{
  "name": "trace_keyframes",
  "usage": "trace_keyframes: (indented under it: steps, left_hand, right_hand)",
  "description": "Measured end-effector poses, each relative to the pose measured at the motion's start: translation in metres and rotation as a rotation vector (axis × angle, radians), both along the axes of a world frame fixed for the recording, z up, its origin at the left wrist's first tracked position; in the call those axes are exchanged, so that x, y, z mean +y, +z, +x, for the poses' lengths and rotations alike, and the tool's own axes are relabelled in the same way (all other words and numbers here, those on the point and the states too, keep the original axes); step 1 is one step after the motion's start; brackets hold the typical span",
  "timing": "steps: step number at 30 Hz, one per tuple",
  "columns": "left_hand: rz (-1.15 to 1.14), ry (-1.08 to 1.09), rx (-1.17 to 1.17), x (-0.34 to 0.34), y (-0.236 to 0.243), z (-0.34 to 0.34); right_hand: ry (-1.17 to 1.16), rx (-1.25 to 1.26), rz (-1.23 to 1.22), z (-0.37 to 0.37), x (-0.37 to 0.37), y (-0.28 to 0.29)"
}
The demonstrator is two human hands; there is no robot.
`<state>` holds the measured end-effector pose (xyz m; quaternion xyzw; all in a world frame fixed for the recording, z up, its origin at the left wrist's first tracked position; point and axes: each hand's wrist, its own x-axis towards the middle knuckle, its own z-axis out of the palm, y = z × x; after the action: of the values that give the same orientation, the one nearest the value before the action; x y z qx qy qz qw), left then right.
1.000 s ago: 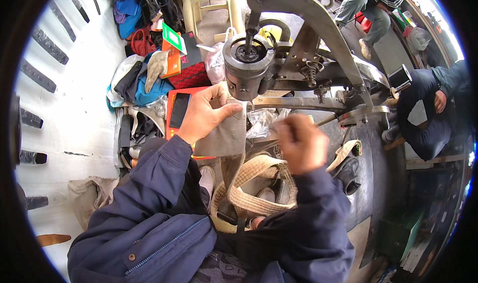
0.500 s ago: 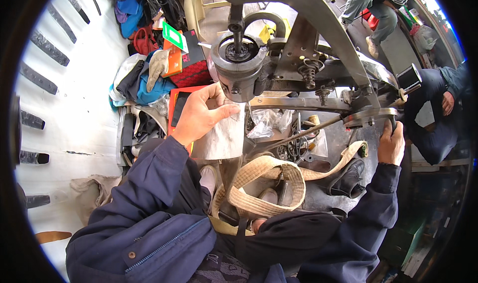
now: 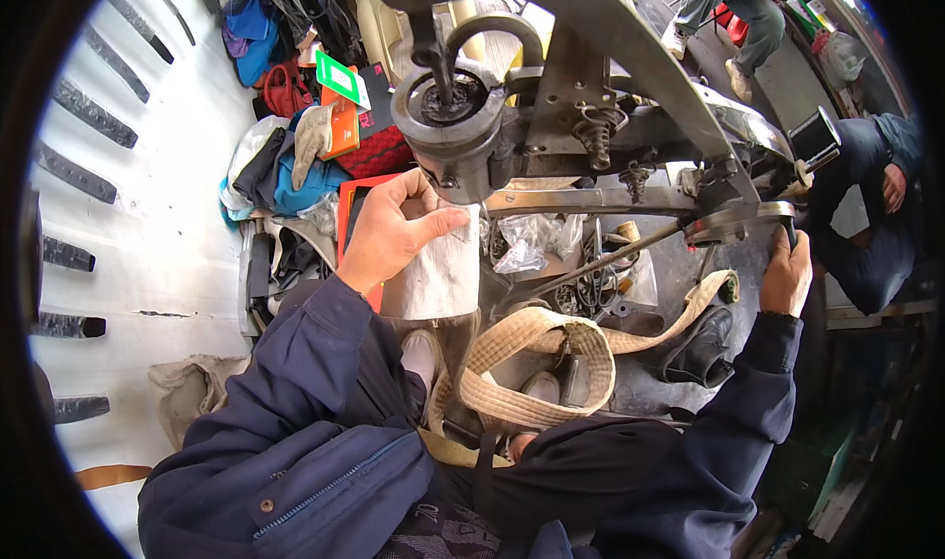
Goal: The person aligns a beige woven strap with a white fabric piece and sews them together using a sewing machine. They repeatedly adjust the strap and fabric under the needle, feed the material through, and rotate the handwheel to stitch the seam.
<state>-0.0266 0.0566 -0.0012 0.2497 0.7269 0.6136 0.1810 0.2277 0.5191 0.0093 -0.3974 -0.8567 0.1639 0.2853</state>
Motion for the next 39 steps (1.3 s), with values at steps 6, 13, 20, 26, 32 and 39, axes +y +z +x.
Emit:
trace_keyframes:
  steps: [6,13,20,26,32,39]
  left_hand:
    - [0.007,0.006,-0.044,0.001,-0.005,-0.001]
    - [0.037,-0.024,-0.022,0.001,-0.002,-0.001]
    - [-0.028,-0.007,-0.032,0.001,0.001,0.001]
    - [0.049,-0.036,-0.068,0.003,-0.004,-0.002]
    - [0.023,-0.034,-0.042,0.003,-0.002,-0.002]
    - [0.024,-0.03,-0.031,0.002,-0.005,-0.002]
  right_hand:
    - [-0.051,-0.021,0.041,0.001,0.018,-0.012]
    - [-0.074,-0.127,0.066,0.005,0.043,-0.02]
    - [-0.09,-0.082,-0.05,0.003,0.038,-0.02]
    - [-0.135,-0.173,0.059,0.002,0.046,-0.026]
    - [-0.189,-0.293,-0.032,-0.005,0.035,-0.008]
    - [-0.176,-0.233,-0.036,-0.002,0.041,-0.022]
